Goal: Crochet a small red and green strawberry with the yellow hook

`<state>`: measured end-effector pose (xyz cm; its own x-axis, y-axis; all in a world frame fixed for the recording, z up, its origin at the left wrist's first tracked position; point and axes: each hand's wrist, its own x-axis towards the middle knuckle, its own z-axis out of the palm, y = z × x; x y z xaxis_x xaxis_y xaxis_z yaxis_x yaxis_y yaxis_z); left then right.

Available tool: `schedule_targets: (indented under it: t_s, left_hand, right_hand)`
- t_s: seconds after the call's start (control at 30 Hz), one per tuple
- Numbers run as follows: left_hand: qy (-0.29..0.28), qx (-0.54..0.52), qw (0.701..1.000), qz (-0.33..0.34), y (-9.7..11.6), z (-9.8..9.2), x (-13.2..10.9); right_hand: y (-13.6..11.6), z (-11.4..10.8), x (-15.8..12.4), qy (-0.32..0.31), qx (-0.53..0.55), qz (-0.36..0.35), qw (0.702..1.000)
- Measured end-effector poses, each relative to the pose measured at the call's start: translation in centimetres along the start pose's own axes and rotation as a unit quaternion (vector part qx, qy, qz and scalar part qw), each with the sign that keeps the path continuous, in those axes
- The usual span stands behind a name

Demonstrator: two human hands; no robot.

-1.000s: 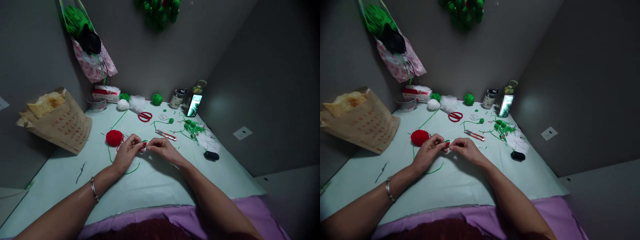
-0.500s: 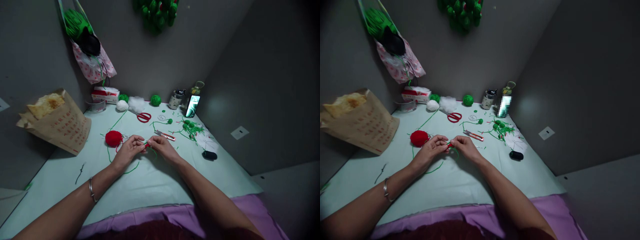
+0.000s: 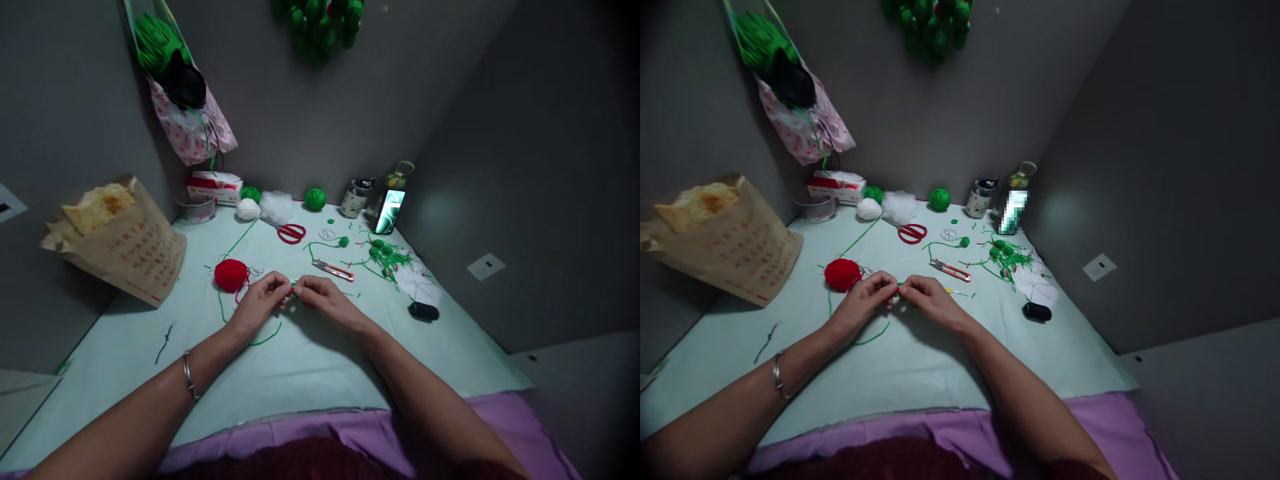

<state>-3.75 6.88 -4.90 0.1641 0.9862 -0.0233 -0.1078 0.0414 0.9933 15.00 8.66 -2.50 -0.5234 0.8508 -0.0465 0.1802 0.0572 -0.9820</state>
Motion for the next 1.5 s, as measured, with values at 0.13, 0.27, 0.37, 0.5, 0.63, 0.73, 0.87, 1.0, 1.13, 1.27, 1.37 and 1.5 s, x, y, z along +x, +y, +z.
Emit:
schedule_targets:
  t_s: [0.13, 0.27, 0.37, 0.5, 0.63, 0.73, 0.87, 1.0, 1.13, 1.27, 1.37, 1.5]
  left_hand:
    - [0.016, 0.014, 1.000, 0.015, 0.4, -0.1, -0.1]
    - [0.008, -0.014, 1.000, -0.008, 0.4, 0.0, -0.1]
    - [-0.012, -0.047, 0.998, -0.037, 0.2, 0.0, 0.0]
    - [-0.033, -0.064, 0.996, -0.044, 0.2, -0.1, 0.0]
    - [-0.027, -0.064, 0.997, -0.031, 0.2, -0.1, 0.0]
    - [-0.024, -0.057, 0.998, -0.023, 0.0, 0.0, -0.1]
    - [-0.035, -0.055, 0.997, -0.028, -0.2, 0.0, -0.1]
    - [-0.040, -0.057, 0.997, -0.025, -0.3, 0.0, -0.2]
    - [-0.049, -0.052, 0.997, -0.020, -0.2, 0.1, -0.2]
    - [-0.059, -0.054, 0.996, -0.028, -0.1, 0.2, -0.1]
    - [-0.054, -0.060, 0.996, -0.039, -0.2, 0.1, -0.1]
    - [-0.040, -0.071, 0.995, -0.050, -0.4, -0.1, 0.1]
  right_hand:
    - [0.1, 0.3, 0.0, -0.033, 0.009, 0.014, 0.999]
    - [0.3, 0.4, 0.1, -0.025, 0.008, 0.015, 1.000]
    - [0.3, 0.1, 0.0, -0.029, 0.010, 0.013, 0.999]
    - [0.3, -0.1, -0.1, -0.026, 0.022, 0.019, 0.999]
    - [0.2, 0.0, -0.1, -0.010, 0.024, 0.015, 1.000]
    - [0.1, 0.1, -0.1, 0.003, 0.022, 0.009, 1.000]
    - [0.1, 0.0, 0.1, 0.027, 0.019, 0.006, 0.999]
    - [0.0, -0.2, 0.1, 0.042, 0.020, 0.010, 0.999]
    - [0.1, -0.1, 0.1, 0.041, 0.022, 0.018, 0.999]
    - [0.6, -0.4, 0.4, 0.049, 0.039, 0.027, 0.998]
    - [0.9, -0.7, 0.6, 0.045, 0.052, 0.029, 0.997]
    - [1.1, -1.1, 0.5, 0.030, 0.058, 0.029, 0.997]
